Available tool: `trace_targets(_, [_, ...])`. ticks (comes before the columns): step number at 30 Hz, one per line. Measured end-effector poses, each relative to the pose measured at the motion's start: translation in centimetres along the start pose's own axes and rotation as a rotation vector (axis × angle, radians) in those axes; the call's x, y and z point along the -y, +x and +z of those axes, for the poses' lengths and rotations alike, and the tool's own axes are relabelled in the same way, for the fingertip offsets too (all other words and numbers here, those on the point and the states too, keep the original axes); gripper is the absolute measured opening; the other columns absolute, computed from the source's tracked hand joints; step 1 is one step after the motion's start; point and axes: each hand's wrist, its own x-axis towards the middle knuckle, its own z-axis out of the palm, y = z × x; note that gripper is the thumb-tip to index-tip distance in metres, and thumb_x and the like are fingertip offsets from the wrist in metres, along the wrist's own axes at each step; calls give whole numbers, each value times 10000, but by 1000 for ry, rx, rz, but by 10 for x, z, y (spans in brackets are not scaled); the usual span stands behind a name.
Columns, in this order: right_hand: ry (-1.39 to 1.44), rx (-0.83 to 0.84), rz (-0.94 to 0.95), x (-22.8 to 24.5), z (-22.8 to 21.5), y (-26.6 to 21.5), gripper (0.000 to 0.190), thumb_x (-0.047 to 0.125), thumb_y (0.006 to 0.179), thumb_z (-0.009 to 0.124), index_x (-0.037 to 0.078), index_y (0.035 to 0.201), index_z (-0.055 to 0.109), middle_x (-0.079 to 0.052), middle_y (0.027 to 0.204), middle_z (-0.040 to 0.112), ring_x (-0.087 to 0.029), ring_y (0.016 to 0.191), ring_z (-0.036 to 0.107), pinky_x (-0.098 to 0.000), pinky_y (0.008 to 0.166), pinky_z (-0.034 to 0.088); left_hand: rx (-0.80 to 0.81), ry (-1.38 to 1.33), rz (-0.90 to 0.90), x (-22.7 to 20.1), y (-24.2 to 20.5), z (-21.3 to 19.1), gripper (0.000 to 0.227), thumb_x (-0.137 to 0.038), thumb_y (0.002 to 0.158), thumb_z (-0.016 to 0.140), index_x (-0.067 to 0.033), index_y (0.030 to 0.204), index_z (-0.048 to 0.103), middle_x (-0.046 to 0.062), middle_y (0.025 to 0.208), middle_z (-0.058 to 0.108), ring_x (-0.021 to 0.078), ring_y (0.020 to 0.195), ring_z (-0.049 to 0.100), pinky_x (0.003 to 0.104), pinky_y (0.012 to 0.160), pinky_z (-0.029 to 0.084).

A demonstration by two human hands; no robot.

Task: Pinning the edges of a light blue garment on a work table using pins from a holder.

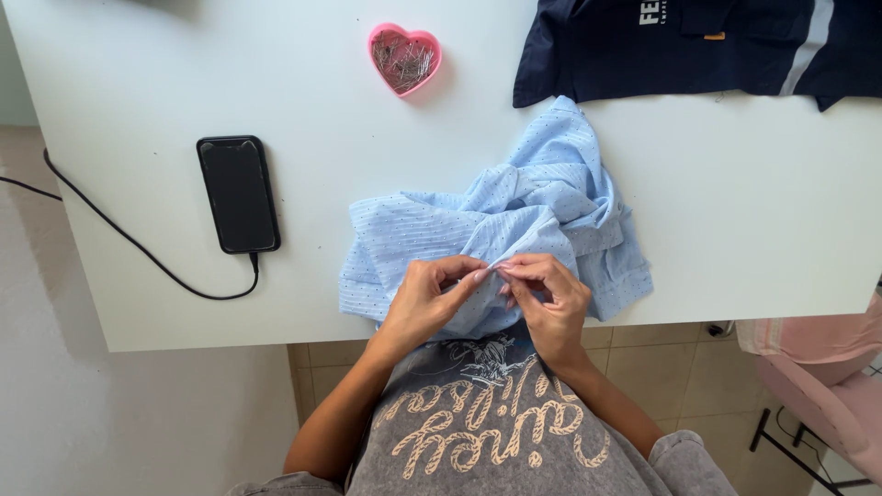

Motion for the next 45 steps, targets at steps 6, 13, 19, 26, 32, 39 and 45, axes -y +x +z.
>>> trace_targets(6, [-157,39,-127,5,2,2,94,-97,893,831,-19,933,797,-170,933,805,-240,674,786,-308,549,658,-53,222,73,-19,-10,3,188,-149,990,750,-79,1140,839,97,910,866,154,694,718,310,716,590])
trace_targets(13, [-268,61,-119,5,2,4,114,-28,888,881,55,946,829,-107,955,815,-220,801,809,-330,703,679,-104,330,120,-21,-11,7,152,-91,991,741,-53,1105,833,117,891,864,333,877,844,394,774,652])
trace_targets(19, [-276,63,-68,4,1,5,115,25,878,909,115,944,880,-60,926,812,-203,838,819,-324,772,664,-108,267,138,-15,-11,5,144,-44,981,742,-29,1092,834,117,838,853,239,609,756,285,594,550])
trace_targets(26, [-85,125,131,-30,-13,-2,38,79,917,883,51,923,857,-97,886,810,-175,837,792,-331,785,637,-65,223,160,-7,-11,1,235,-87,993,750,-70,1227,758,100,842,854,98,474,423,247,514,384])
trace_targets(32, [98,83,202,-22,-7,-1,72,60,946,855,-7,927,835,-127,880,801,-138,840,753,-290,777,634,-4,46,119,-6,-8,-3,126,-96,1005,744,-98,1088,838,92,902,870,53,640,511,252,600,435])
trace_targets(39, [47,73,154,-11,-11,-3,73,57,916,886,-6,934,854,-139,900,801,-180,858,768,-323,807,639,50,-87,86,6,-5,4,163,-86,1036,709,-69,1116,850,109,975,867,100,867,668,312,831,583])
trace_targets(45, [-92,64,-27,-23,-26,5,70,49,941,848,38,1008,865,-144,984,829,-273,968,799,-391,883,625,71,-82,104,3,-8,3,186,-111,1063,696,-71,1171,841,100,980,862,86,879,666,312,851,584])
